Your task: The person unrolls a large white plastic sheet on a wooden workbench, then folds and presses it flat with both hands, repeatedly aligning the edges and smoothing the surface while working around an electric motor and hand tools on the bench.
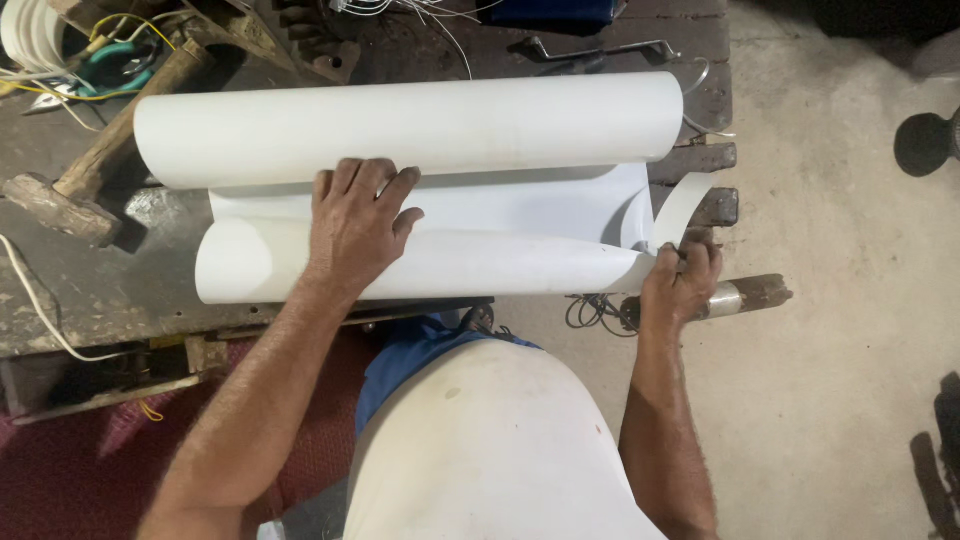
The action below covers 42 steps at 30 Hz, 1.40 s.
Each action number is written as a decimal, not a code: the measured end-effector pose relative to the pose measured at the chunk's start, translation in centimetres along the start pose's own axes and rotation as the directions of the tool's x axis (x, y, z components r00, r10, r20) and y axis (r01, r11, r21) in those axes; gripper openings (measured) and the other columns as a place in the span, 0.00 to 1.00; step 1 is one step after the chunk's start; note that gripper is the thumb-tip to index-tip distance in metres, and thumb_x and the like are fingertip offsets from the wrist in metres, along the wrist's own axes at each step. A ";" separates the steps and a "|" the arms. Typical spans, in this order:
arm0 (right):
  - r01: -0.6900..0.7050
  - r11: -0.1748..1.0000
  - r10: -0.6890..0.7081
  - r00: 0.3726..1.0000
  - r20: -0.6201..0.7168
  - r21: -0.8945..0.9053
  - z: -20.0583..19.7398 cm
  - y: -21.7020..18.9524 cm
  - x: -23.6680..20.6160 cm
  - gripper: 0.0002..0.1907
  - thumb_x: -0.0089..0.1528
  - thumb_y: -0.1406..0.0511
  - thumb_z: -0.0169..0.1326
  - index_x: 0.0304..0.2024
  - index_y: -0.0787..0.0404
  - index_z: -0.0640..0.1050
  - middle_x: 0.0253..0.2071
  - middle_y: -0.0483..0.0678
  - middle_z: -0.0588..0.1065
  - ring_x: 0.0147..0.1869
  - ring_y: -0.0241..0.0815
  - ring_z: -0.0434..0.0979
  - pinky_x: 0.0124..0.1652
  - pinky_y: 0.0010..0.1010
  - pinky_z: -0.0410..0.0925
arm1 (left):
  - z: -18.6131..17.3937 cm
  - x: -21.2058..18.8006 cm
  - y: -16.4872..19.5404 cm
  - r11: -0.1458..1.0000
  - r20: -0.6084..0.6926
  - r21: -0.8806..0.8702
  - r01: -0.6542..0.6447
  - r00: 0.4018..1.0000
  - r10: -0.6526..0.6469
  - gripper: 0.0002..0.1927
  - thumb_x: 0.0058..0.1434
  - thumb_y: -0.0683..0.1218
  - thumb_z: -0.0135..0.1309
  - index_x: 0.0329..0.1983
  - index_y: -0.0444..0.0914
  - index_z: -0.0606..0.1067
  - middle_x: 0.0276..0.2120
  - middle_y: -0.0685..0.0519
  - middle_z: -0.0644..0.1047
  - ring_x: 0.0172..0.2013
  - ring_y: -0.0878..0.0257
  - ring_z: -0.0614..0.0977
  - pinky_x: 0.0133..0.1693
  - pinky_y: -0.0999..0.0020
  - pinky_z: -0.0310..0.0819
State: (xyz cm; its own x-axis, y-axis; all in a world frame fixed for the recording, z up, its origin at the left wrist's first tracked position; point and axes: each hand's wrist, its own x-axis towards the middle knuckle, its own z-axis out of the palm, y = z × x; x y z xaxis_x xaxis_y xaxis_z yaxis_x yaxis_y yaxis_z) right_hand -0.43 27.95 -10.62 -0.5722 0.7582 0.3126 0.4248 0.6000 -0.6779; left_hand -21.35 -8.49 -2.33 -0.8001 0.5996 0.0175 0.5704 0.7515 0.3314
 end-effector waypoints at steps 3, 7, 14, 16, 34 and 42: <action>0.053 0.999 -0.053 0.997 -0.055 -0.001 0.1 0.9 0.1 0.05 0.62 0.71 0.52 0.37 0.69 0.77 0.42 0.54 0.73 0.47 0.49 0.73 0.45 0.43 0.69 | 0.4 1.6 -1.4 0.923 -0.124 0.330 -0.199 0.960 0.252 0.35 0.51 0.54 0.71 0.64 0.52 0.75 0.64 0.47 0.66 0.65 0.47 0.66 0.62 0.39 0.64; 0.076 0.963 -0.053 0.994 -0.096 0.260 -0.4 1.4 1.2 0.04 0.61 0.72 0.51 0.34 0.67 0.76 0.34 0.46 0.73 0.39 0.40 0.70 0.39 0.35 0.66 | 1.2 4.8 -3.7 0.802 -0.001 0.519 -0.297 0.938 0.347 0.45 0.52 0.57 0.68 0.74 0.54 0.65 0.68 0.44 0.60 0.66 0.43 0.62 0.62 0.38 0.63; 0.034 0.885 -0.043 0.999 0.009 0.465 -5.3 1.2 2.8 0.04 0.59 0.75 0.50 0.30 0.64 0.75 0.30 0.41 0.70 0.34 0.31 0.66 0.34 0.24 0.59 | 0.3 7.5 -2.7 0.828 0.145 0.502 -0.251 0.968 0.205 0.38 0.71 0.42 0.55 0.83 0.50 0.59 0.57 0.41 0.72 0.47 0.53 0.80 0.46 0.55 0.80; 0.027 0.894 -0.034 0.999 0.008 0.446 -6.7 2.0 2.8 0.04 0.59 0.76 0.51 0.31 0.64 0.75 0.30 0.40 0.71 0.32 0.30 0.66 0.32 0.23 0.58 | -1.1 7.5 -2.4 0.903 0.109 0.376 -0.206 0.978 0.178 0.39 0.61 0.46 0.62 0.77 0.46 0.65 0.49 0.41 0.77 0.37 0.55 0.82 0.38 0.58 0.83; 0.719 0.688 -0.713 0.644 -0.277 -0.101 -11.3 -3.4 7.0 0.02 0.66 0.73 0.57 0.38 0.68 0.80 0.62 0.60 0.69 0.72 0.55 0.63 0.67 0.50 0.70 | -12.2 -5.8 -2.7 0.284 -0.124 -0.958 -0.033 0.943 -0.308 0.27 0.53 0.43 0.70 0.56 0.36 0.77 0.48 0.50 0.83 0.50 0.63 0.86 0.54 0.65 0.82; 0.184 0.922 -0.177 0.983 -0.052 0.342 -6.8 -6.6 -0.9 0.03 0.67 0.72 0.58 0.37 0.61 0.79 0.80 0.55 0.51 0.86 0.57 0.47 0.84 0.54 0.54 | -2.1 -12.0 -8.0 -0.106 -0.173 -0.954 -0.281 0.803 -0.570 0.21 0.57 0.46 0.75 0.50 0.39 0.78 0.44 0.49 0.84 0.47 0.57 0.85 0.53 0.54 0.86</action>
State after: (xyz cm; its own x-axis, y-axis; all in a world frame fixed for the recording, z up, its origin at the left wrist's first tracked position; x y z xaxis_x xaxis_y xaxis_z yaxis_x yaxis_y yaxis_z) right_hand 2.00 24.99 -1.91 -0.6013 0.6524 0.4613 0.0466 0.6050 -0.7949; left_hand -16.75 -22.27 -3.18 -0.9999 0.0060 -0.0114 -0.0129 -0.5107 0.8597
